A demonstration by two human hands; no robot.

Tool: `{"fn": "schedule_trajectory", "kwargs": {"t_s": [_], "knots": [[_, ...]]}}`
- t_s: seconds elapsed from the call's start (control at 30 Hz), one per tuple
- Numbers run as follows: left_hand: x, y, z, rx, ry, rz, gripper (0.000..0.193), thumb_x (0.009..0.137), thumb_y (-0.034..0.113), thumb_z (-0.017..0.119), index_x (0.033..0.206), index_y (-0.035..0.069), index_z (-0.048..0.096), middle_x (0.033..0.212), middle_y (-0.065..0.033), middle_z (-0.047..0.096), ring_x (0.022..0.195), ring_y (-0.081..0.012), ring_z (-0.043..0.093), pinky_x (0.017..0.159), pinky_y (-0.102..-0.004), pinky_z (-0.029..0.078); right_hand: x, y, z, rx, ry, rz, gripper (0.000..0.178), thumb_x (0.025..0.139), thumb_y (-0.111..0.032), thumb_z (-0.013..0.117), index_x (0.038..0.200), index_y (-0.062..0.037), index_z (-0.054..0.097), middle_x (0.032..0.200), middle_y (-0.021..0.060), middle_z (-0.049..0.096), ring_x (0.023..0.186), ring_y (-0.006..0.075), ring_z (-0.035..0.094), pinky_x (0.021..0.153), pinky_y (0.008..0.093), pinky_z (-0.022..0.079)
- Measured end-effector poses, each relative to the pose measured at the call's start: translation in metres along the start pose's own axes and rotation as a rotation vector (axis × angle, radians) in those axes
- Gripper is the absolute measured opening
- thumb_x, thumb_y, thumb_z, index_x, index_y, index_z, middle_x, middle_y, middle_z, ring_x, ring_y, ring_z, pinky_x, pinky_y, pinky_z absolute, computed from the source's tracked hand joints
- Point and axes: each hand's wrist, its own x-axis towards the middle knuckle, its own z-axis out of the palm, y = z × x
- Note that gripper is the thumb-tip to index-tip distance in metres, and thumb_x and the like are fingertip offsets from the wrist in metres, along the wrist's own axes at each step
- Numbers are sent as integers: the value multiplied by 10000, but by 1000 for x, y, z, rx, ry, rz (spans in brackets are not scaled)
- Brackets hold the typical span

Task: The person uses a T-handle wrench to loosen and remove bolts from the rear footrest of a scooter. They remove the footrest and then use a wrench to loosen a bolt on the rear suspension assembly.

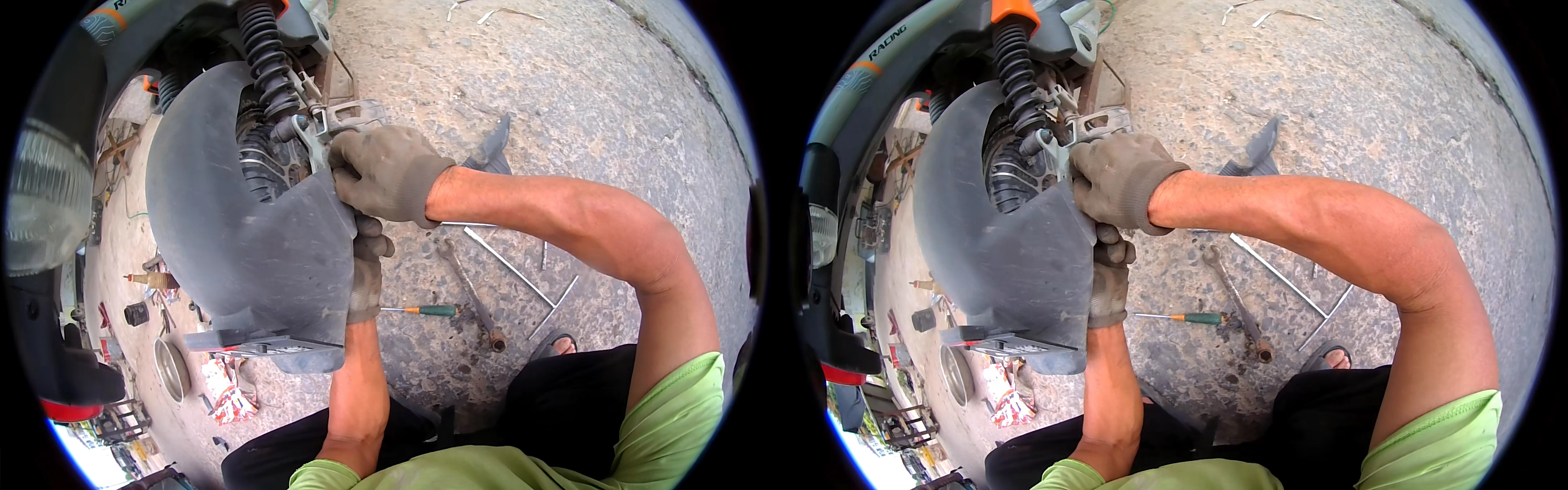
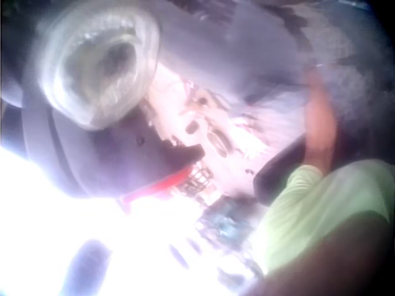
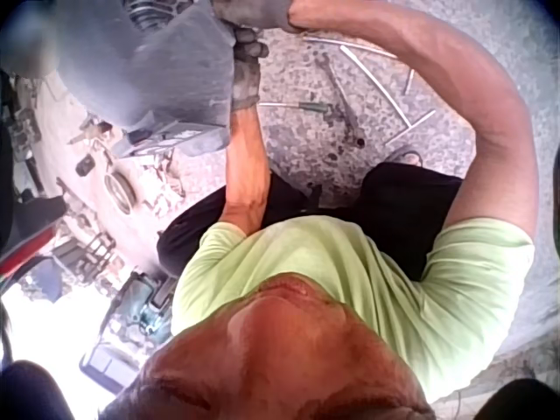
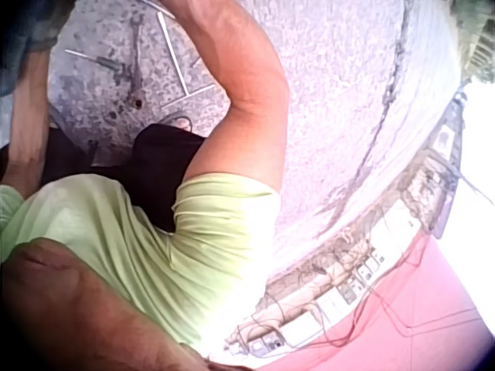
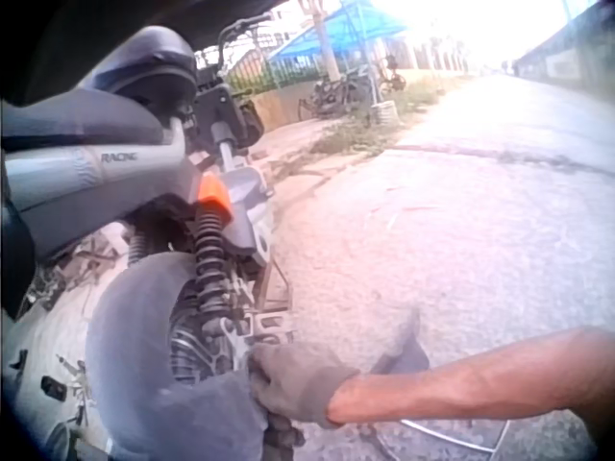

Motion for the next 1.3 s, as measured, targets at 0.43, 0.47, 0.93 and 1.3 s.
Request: {"fn": "schedule_trajectory", "kwargs": {"t_s": [0.43, 0.47, 0.93, 1.3], "knots": [[-9, 31, 29, -177, -77, 5, 609, 921, 566, 585, 1290, 82, 571, 997, -90, 665, 749, -196, 607, 653, -357, 479, 17, 0, -18, 90, -13, -57, 323, 841, -273, 616, 963, 15, 694, 837, 213, 722, 799, 377, 723, 764, 420, 583], [-7, 30, 27, -153, -110, 10, 598, 922, 561, 588, 1291, 91, 573, 997, -85, 665, 756, -194, 607, 663, -357, 478, 18, -1, -19, 83, 0, -64, 323, 842, -273, 612, 962, 16, 693, 841, 212, 723, 806, 377, 723, 769, 423, 582], [9, 10, 2, -104, -77, 39, 485, 976, 489, 583, 1238, 81, 609, 1015, -55, 693, 807, -141, 674, 585, -334, 558, 12, 5, -14, 222, -134, -18, 366, 905, -318, 634, 1093, -14, 710, 921, 181, 742, 876, 314, 729, 829, 396, 573], [8, 9, 11, -48, 28, 86, 432, 991, 431, 587, 1193, 50, 628, 969, -64, 695, 688, -149, 672, 487, -300, 543, 13, 2, -11, 172, -98, -15, 347, 913, -319, 634, 1082, -25, 709, 940, 173, 743, 893, 320, 725, 836, 398, 564]]}}
